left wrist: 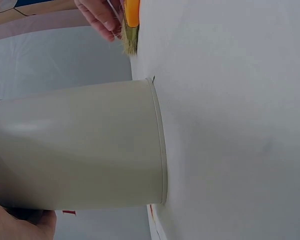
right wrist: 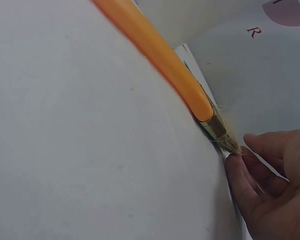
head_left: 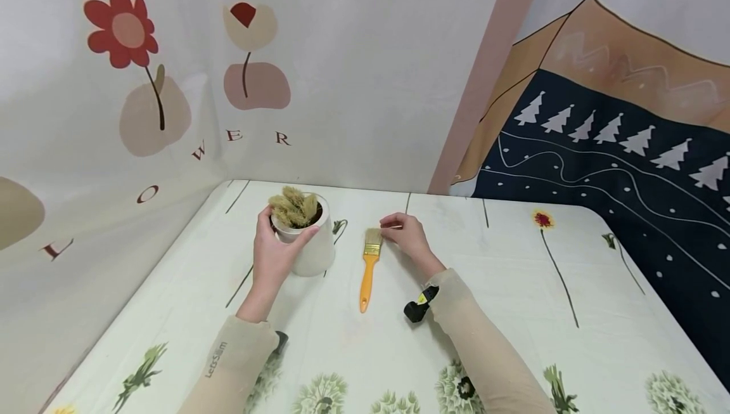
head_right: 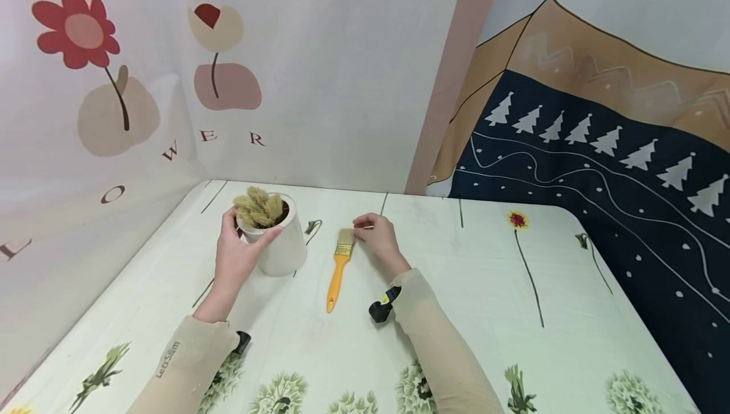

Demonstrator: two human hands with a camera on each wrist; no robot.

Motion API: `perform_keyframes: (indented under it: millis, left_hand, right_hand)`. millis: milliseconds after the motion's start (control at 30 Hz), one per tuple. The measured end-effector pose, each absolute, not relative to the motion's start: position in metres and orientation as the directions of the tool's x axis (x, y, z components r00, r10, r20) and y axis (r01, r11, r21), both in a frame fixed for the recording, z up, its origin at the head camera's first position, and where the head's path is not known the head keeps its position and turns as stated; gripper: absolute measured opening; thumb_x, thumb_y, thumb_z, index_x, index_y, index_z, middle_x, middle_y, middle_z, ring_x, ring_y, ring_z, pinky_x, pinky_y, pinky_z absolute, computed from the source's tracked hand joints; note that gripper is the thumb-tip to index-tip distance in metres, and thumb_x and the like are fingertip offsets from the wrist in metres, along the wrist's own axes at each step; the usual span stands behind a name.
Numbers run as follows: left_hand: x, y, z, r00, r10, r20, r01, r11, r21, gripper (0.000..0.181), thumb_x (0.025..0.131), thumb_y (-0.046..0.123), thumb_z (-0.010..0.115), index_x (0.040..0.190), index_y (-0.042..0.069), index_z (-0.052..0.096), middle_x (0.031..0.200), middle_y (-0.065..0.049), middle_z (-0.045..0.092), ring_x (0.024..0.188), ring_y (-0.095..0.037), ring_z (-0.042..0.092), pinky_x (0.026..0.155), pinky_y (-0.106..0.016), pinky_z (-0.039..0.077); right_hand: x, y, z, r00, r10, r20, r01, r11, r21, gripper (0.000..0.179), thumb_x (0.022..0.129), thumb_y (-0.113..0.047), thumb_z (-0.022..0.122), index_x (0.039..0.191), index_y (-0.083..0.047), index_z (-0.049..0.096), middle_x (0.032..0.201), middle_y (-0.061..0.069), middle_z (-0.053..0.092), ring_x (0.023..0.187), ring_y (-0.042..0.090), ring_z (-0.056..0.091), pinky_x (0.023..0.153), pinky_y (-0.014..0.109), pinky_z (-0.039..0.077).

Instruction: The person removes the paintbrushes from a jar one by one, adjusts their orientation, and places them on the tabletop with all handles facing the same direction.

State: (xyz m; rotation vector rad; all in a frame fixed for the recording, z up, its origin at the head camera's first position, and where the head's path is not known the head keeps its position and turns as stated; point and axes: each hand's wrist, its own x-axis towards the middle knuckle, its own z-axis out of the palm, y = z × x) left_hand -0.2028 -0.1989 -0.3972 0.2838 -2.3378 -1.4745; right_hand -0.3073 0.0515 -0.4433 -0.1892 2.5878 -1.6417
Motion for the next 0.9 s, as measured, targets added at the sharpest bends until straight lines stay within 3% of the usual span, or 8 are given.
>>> perform_keyframes:
  millis: [567,900]
  left_hand:
    - [-0.204,-0.2,-0.397,-0.919,-0.35,0.182,0.016,0.43,0.903,0.104,0.08,0.047,0.081,0.156,0.006,0.022,0.161,-0.016,0.03,0.15,-0.033,0.028,0.123,-0.054,0.027]
    - [-0.203,-0.2,-0.397,-0.919,-0.351,0.178,0.008,0.435,0.9,0.105,0.08,0.048,0.081,0.156,0.006,0.021,0.161,-0.016,0.029,0.15,-0.034,0.028,0.123,-0.054,0.026]
  right_hand:
    - [-0.315,0.045,-0.449,-0.996,-0.085,0.015,-0.053,0.461,-0.886,0.01,0.089,0.001,0.07,0.097,-0.006,0.073,0.095,0.009,0.071,0.085,0.017,0.064,0.072,0.022,0.054]
    - [-0.321,0.045,-0.451,-0.998,-0.066,0.01,-0.039,0.463,-0.886,0.011,0.089,-0.003,0.072,0.1,-0.006,0.073,0.1,0.011,0.071,0.088,0.019,0.064,0.072,0.02,0.053]
